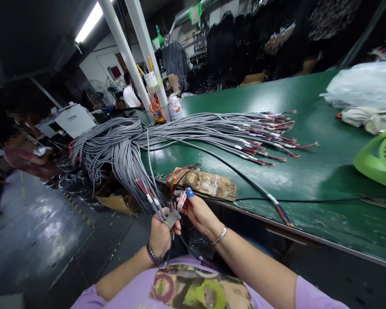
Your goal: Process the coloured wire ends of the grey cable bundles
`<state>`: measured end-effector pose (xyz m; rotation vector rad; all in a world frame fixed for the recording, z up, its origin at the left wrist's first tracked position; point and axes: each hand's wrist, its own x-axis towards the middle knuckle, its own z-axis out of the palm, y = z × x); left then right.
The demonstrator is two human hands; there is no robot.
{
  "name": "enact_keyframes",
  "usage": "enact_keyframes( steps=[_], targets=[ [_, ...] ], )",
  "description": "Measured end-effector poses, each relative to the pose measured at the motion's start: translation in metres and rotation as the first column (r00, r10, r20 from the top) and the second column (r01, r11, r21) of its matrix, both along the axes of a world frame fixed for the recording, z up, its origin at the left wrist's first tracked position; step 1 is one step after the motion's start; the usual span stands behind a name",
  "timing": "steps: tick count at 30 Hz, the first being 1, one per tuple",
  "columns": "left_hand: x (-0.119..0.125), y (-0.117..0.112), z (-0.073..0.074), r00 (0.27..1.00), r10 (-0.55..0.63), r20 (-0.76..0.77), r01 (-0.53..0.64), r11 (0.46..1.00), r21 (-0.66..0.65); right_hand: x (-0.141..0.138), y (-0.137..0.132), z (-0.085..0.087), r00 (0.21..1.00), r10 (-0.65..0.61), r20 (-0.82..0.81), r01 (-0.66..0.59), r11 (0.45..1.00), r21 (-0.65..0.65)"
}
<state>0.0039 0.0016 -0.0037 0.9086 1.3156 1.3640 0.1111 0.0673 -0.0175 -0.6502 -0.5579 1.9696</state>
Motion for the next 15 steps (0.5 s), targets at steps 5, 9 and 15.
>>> enact_keyframes(
  steps=[5,9,15],
  targets=[
    [-0.003,-0.003,-0.002,1.000,0.023,0.019,-0.023,1.000,-0.011,0.007,-0.004,-0.008,0.994,0.094,-0.064,-0.095,0.995,-0.016],
    [-0.008,-0.009,-0.006,1.000,-0.004,0.014,0.004,1.000,-0.002,0.016,-0.009,-0.012,0.993,0.097,-0.061,-0.100,0.994,-0.048],
    [-0.011,-0.019,0.002,0.985,-0.162,-0.054,0.166,0.983,0.075,0.033,-0.017,-0.020,0.994,0.080,0.079,-0.081,0.997,0.007]
  ],
)
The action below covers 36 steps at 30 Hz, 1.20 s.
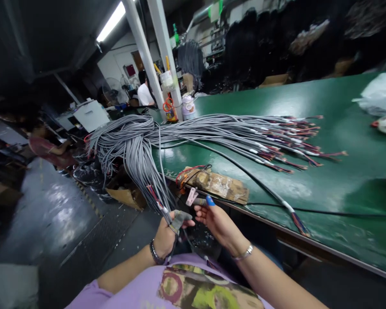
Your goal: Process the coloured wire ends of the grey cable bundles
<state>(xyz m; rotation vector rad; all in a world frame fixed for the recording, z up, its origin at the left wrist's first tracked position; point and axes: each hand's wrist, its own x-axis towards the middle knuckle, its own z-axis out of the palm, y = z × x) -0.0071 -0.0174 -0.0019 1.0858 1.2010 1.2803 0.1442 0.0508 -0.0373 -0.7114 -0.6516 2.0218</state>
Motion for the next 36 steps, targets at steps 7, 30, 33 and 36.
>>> enact_keyframes(
  steps=[7,30,33,36],
  targets=[
    [0.003,-0.014,0.011,0.983,-0.073,-0.170,0.092,0.990,0.107,0.019,-0.021,0.004,0.969,-0.083,0.232,0.046,0.986,0.160],
    [-0.029,-0.026,-0.023,0.956,-0.233,-0.179,0.253,0.963,0.093,-0.029,-0.054,0.042,0.892,-0.018,0.452,-0.344,0.623,0.702],
    [-0.038,-0.028,-0.015,0.934,-0.328,0.138,0.306,0.938,0.161,-0.027,-0.053,0.038,0.880,-0.030,0.473,-0.352,0.628,0.694],
    [-0.047,-0.029,-0.007,0.916,-0.306,0.258,0.263,0.946,0.190,-0.028,-0.053,0.038,0.864,-0.004,0.503,-0.384,0.640,0.665]
  ],
)
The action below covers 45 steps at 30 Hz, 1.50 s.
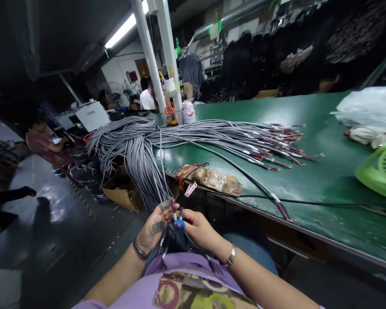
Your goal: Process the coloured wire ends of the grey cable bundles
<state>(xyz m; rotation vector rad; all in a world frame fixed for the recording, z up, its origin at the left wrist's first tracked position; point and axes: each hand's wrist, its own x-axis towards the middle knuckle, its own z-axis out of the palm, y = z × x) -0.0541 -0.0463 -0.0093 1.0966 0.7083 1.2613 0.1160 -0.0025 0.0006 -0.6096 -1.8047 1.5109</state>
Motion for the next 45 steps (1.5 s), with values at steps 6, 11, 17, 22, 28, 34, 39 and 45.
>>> enact_keyframes(
  steps=[6,11,17,22,28,34,39,45],
  targets=[
    [0.008,0.005,0.010,0.942,-0.051,-0.331,0.102,0.985,0.138,-0.006,-0.002,-0.009,0.999,0.024,0.047,-0.023,1.000,-0.018],
    [0.023,0.005,0.008,0.959,0.016,-0.283,0.002,0.998,0.062,-0.003,-0.002,-0.018,0.996,-0.050,0.068,0.058,0.991,-0.118],
    [0.005,0.018,-0.003,0.905,0.399,0.146,-0.334,0.881,-0.336,0.007,0.005,-0.019,0.940,-0.339,-0.048,0.293,0.868,-0.402],
    [-0.025,0.018,0.000,0.921,0.306,0.241,-0.223,0.921,-0.319,0.010,0.010,-0.027,0.943,-0.325,-0.071,0.262,0.858,-0.442],
    [-0.006,0.008,0.011,0.909,0.343,-0.236,-0.375,0.921,-0.105,-0.004,0.008,-0.034,0.978,-0.195,-0.075,0.139,0.875,-0.464],
    [0.012,0.017,0.015,0.772,0.214,-0.598,-0.115,0.973,0.199,-0.002,0.011,-0.040,0.985,-0.145,-0.099,0.079,0.872,-0.484],
    [0.018,0.024,0.015,0.800,0.088,-0.594,-0.009,0.991,0.136,0.005,0.016,-0.044,0.991,-0.101,-0.089,0.041,0.854,-0.518],
    [0.031,0.028,0.011,0.918,0.071,-0.391,-0.105,0.992,-0.067,0.008,0.019,-0.039,0.994,-0.043,-0.097,-0.018,0.837,-0.546]
  ],
)
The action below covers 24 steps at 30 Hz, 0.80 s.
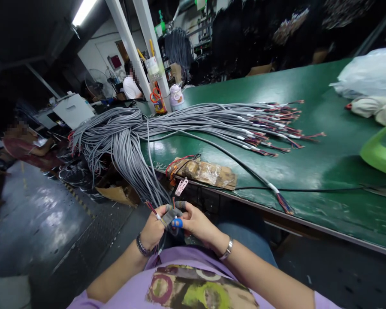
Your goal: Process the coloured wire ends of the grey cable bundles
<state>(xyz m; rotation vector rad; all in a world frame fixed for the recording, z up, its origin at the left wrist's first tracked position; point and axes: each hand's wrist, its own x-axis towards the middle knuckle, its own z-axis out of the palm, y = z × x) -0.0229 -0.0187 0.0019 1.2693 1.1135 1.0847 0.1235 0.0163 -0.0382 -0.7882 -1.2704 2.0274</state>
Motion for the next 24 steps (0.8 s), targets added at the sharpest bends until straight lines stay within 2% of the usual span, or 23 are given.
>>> enact_keyframes(
  steps=[4,7,11,15,21,24],
  targets=[
    [0.001,0.001,-0.007,0.979,0.180,0.095,-0.170,0.980,-0.102,0.006,0.002,0.010,0.999,-0.029,0.036,0.028,0.999,0.022],
    [-0.002,-0.001,-0.012,0.973,0.211,0.090,-0.193,0.965,-0.178,0.009,0.003,0.018,0.988,-0.146,0.055,0.140,0.985,0.097],
    [-0.003,-0.005,-0.018,0.987,0.154,-0.044,-0.159,0.975,-0.155,0.006,0.001,0.023,0.985,-0.157,0.069,0.141,0.972,0.189],
    [-0.004,-0.007,-0.020,0.989,0.083,-0.125,-0.100,0.985,-0.138,0.002,0.000,0.022,0.983,-0.153,0.096,0.128,0.964,0.232],
    [-0.005,-0.003,-0.014,0.993,-0.032,-0.109,0.000,0.960,-0.281,0.007,0.005,0.023,0.976,-0.133,0.174,0.063,0.931,0.361],
    [-0.002,-0.003,-0.012,0.997,-0.018,-0.073,-0.006,0.950,-0.312,0.006,0.010,0.023,0.981,-0.098,0.168,0.037,0.942,0.335]
  ],
)
